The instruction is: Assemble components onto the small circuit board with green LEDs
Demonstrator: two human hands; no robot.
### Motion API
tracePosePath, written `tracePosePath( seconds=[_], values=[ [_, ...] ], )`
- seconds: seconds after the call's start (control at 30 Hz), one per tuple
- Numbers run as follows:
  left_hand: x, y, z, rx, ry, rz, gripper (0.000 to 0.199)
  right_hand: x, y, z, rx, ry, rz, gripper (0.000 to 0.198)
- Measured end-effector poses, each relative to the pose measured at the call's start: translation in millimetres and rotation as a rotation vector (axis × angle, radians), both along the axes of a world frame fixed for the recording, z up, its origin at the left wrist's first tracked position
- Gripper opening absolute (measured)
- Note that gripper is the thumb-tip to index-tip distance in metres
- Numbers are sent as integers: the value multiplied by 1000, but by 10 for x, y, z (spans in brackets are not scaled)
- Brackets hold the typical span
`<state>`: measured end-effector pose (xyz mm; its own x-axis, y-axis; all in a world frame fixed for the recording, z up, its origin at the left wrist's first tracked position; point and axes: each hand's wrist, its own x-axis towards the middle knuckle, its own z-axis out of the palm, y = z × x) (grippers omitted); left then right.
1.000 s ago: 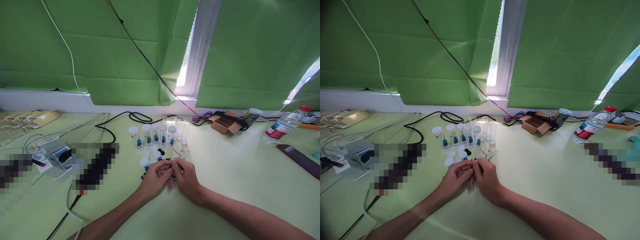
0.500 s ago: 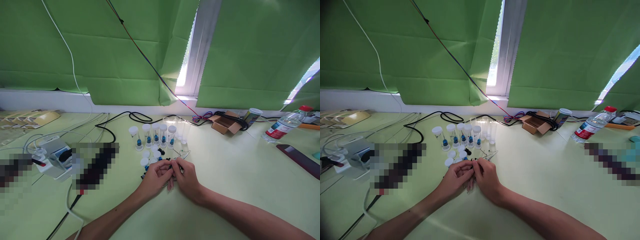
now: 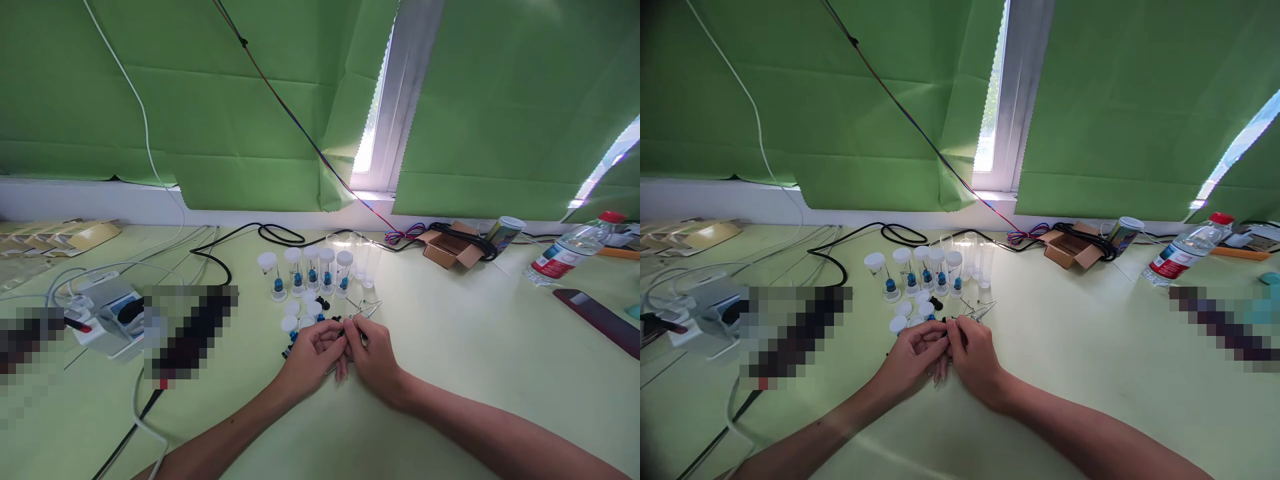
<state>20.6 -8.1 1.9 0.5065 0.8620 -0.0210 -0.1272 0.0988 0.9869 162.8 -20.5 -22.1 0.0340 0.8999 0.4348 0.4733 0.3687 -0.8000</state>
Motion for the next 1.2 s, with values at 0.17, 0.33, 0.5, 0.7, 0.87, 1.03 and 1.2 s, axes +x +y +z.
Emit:
tracePosePath(
  seconds=[0.17, 0.33, 0.5, 0.7, 0.87, 1.03, 1.2],
  values=[
    [-5, 5, -9, -6, -5, -11, 26, 2, -3, -9, -1, -3, 4, 39],
    [-2, 4, -14, 2, -6, -14, 26, 3, -11, -18, -11, 7, 6, 39],
    [-1, -3, -6, 3, -3, -10, 26, 4, -10, 1, -23, 23, 21, 40],
    [-5, -1, -24, -8, -11, -13, 27, 1, -17, 32, -63, 54, 32, 41],
    [-6, 8, -47, -25, -30, -13, 29, -3, -16, 27, -79, 81, 47, 42],
    [-5, 10, -49, -59, -38, -15, 29, 1, -25, 26, -79, 107, 60, 42],
    [-1, 13, -49, -67, -58, -9, 30, 0, -26, 22, -79, 117, 66, 42]
  ],
)
